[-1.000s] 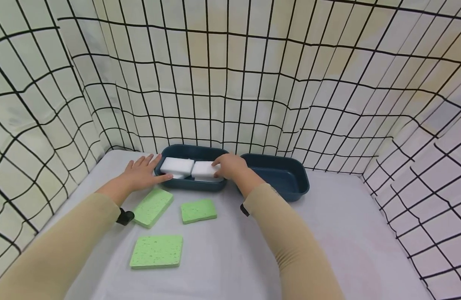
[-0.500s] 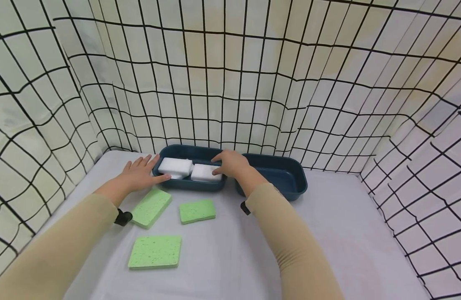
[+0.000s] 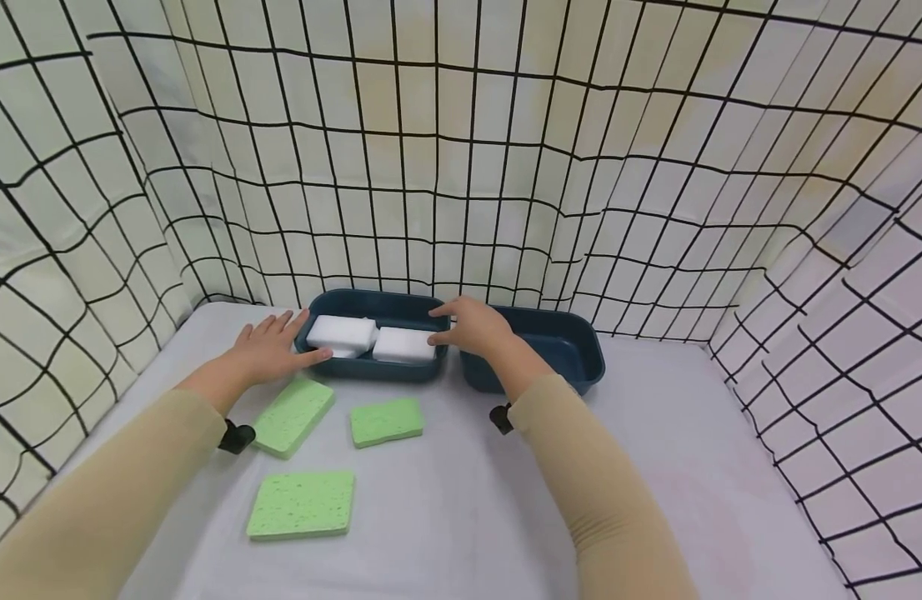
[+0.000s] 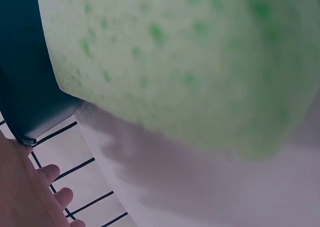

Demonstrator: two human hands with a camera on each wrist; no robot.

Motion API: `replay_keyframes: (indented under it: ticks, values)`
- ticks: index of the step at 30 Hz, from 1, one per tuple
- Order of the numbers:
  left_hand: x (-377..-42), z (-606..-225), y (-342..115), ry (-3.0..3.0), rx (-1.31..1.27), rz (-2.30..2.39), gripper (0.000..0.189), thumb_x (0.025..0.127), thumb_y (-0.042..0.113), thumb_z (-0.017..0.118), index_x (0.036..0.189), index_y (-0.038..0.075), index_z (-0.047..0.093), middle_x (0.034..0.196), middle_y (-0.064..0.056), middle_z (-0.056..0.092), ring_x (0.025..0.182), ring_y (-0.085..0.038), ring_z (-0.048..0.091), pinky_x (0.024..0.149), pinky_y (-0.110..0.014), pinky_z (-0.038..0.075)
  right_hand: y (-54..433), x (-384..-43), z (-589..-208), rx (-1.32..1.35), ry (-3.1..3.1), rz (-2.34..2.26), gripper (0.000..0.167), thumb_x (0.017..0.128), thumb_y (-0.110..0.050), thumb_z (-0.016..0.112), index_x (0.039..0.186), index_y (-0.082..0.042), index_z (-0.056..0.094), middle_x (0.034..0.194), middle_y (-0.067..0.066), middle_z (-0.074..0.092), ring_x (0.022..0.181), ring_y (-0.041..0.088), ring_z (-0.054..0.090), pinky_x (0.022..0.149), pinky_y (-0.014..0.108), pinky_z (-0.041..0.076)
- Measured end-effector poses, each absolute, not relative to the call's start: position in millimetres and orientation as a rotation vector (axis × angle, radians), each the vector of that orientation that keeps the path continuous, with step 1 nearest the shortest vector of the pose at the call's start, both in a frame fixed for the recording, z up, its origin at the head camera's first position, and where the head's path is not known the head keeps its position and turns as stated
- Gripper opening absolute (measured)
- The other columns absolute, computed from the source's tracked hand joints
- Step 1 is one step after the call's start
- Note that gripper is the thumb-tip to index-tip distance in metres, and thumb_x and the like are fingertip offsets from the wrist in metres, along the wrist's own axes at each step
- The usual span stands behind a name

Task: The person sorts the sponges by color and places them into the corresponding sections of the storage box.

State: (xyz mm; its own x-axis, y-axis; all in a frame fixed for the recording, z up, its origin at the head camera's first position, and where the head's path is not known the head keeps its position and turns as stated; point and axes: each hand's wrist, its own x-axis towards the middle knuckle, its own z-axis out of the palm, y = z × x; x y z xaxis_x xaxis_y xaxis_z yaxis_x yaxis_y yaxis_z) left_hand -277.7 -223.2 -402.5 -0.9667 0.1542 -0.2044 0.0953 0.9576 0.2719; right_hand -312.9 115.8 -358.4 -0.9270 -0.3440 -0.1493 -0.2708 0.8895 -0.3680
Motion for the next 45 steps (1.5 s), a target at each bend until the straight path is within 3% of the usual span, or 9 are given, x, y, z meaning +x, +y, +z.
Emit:
replay_keyframes:
  ticks: [14, 19, 27, 31, 34, 38, 45]
  values:
    - [-280, -405, -230, 2.881, 0.207, 0.392, 0.118, 0.082, 0.088, 0.035, 0.159, 0.004, 0.001, 0.160, -0.032, 0.001, 0.145, -0.053, -0.001, 0.112, -0.069, -0.006, 183, -295, -358, -0.400, 2.899, -0.577, 0.062, 0.088, -0.051, 0.071, 0.144, -0.032, 0.054, 0.158, 0.012, 0.033, 0.146, 0.034, 0.028, 0.113, 0.056, 0.030]
    - [-282, -410, -229, 2.879, 0.208, 0.418, 0.123, 0.078, 0.092, 0.033, 0.159, 0.005, 0.002, 0.161, -0.031, 0.001, 0.146, -0.053, -0.001, 0.112, -0.069, -0.008, 218, -287, -359, -0.357, 2.920, -0.569, 0.064, 0.088, -0.051, 0.071, 0.145, -0.029, 0.053, 0.160, 0.016, 0.030, 0.147, 0.038, 0.024, 0.114, 0.060, 0.027]
    - [-284, -411, -227, 2.884, 0.222, 0.415, 0.122, 0.079, 0.091, 0.033, 0.159, 0.005, 0.002, 0.161, -0.031, 0.002, 0.145, -0.053, 0.000, 0.112, -0.069, -0.007, 281, -271, -365, -0.254, 2.973, -0.515, 0.066, 0.090, -0.050, 0.069, 0.147, -0.023, 0.051, 0.156, 0.020, 0.035, 0.144, 0.043, 0.028, 0.110, 0.065, 0.029]
    - [-281, -407, -224, 2.879, 0.239, 0.399, 0.118, 0.083, 0.088, 0.034, 0.159, 0.004, 0.001, 0.160, -0.032, 0.001, 0.144, -0.054, 0.000, 0.112, -0.070, -0.007, 308, -265, -369, -0.199, 2.995, -0.530, 0.067, 0.090, -0.049, 0.070, 0.147, -0.019, 0.052, 0.150, 0.020, 0.042, 0.121, 0.038, 0.050, 0.094, 0.056, 0.045]
    - [-282, -408, -224, 2.879, 0.239, 0.374, 0.118, 0.082, 0.088, 0.032, 0.159, 0.005, 0.001, 0.160, -0.032, 0.001, 0.144, -0.054, 0.000, 0.112, -0.070, -0.005, 321, -261, -372, -0.164, 3.002, -0.542, 0.068, 0.089, -0.050, 0.070, 0.146, -0.018, 0.052, 0.144, 0.019, 0.046, 0.101, 0.031, 0.052, 0.077, 0.045, 0.048]
    - [-283, -408, -224, 2.875, 0.238, 0.371, 0.118, 0.082, 0.088, 0.033, 0.159, 0.004, 0.001, 0.160, -0.032, 0.001, 0.144, -0.055, 0.000, 0.112, -0.070, -0.005, 333, -258, -377, -0.126, 2.988, -0.591, 0.073, 0.089, -0.055, 0.068, 0.149, -0.019, 0.049, 0.142, 0.019, 0.046, 0.097, 0.029, 0.051, 0.068, 0.038, 0.047]
    - [-281, -404, -222, 2.875, 0.225, 0.365, 0.114, 0.086, 0.084, 0.035, 0.159, 0.003, 0.001, 0.160, -0.033, 0.002, 0.145, -0.054, 0.001, 0.112, -0.070, -0.003, 344, -256, -392, -0.083, 2.907, -0.746, 0.092, 0.085, -0.067, 0.064, 0.157, -0.019, 0.032, 0.147, 0.020, 0.037, 0.093, 0.028, 0.047, 0.067, 0.036, 0.042]
